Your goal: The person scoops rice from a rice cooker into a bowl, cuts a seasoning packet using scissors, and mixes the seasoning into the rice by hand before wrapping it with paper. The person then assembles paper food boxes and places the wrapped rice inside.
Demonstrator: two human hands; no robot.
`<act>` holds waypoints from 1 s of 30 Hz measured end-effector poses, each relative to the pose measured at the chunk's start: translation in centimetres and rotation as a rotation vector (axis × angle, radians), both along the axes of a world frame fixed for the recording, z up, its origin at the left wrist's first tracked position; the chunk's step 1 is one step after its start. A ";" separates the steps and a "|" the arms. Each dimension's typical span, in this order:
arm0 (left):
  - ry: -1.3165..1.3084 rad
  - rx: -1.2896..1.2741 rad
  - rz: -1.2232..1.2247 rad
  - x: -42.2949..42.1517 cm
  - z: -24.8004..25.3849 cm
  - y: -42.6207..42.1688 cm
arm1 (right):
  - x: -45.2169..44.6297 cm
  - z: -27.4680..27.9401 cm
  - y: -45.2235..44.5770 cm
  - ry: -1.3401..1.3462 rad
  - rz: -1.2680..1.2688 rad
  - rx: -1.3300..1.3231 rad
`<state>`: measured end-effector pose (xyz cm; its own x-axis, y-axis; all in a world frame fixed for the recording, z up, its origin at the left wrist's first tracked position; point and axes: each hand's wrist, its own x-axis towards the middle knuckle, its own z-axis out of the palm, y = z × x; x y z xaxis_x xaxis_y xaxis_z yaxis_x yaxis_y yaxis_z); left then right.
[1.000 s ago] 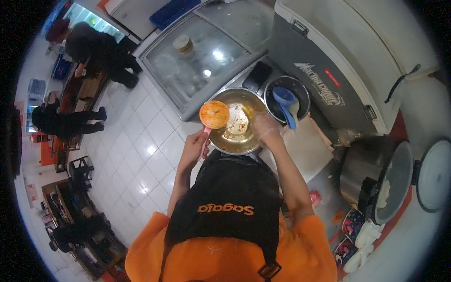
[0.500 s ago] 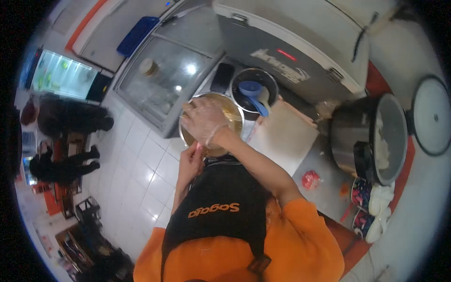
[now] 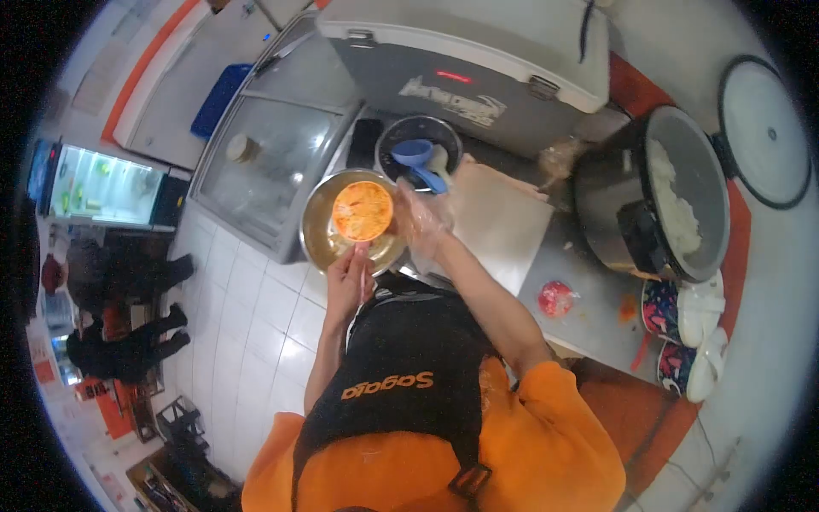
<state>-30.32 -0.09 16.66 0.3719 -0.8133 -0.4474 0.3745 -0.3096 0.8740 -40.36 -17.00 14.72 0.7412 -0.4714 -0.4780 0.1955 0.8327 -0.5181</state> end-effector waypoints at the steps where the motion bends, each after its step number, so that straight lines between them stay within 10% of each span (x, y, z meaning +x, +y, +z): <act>1: -0.019 -0.005 -0.059 -1.2 0.0 -0.7 | -1.4 0.2 0.6 0.007 -0.046 0.097; 7: -0.402 0.058 -0.702 -5.6 -1.7 -3.6 | -13.4 -3.9 1.7 -0.313 -0.362 0.182; 9: -0.414 0.021 -0.665 -5.7 -0.3 -2.7 | -16.2 -4.6 -0.4 0.025 -0.531 0.141; 12: -0.430 0.049 -0.633 -4.3 1.7 -1.8 | -18.6 -7.5 -2.1 0.856 -0.359 -0.979; 16: -0.477 0.057 -0.557 -2.6 3.1 -0.9 | -14.8 -7.8 -0.7 1.517 0.271 -1.463; 21: -0.432 0.001 -0.277 0.4 3.6 1.1 | -17.1 -7.0 -1.1 1.329 0.116 -1.840; 24: -0.406 0.074 -0.148 2.3 3.4 4.0 | -20.3 -4.8 -1.7 1.414 0.608 -1.579; 30: -0.508 0.172 -0.120 4.3 3.4 7.6 | -21.9 -4.8 -1.0 1.258 0.209 -1.239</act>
<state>-26.01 7.52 20.01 0.4851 -0.7942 -0.3659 -0.1281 -0.4784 0.8687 -62.21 -17.95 9.90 0.3322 -0.9167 -0.2221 -0.8242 -0.1676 -0.5410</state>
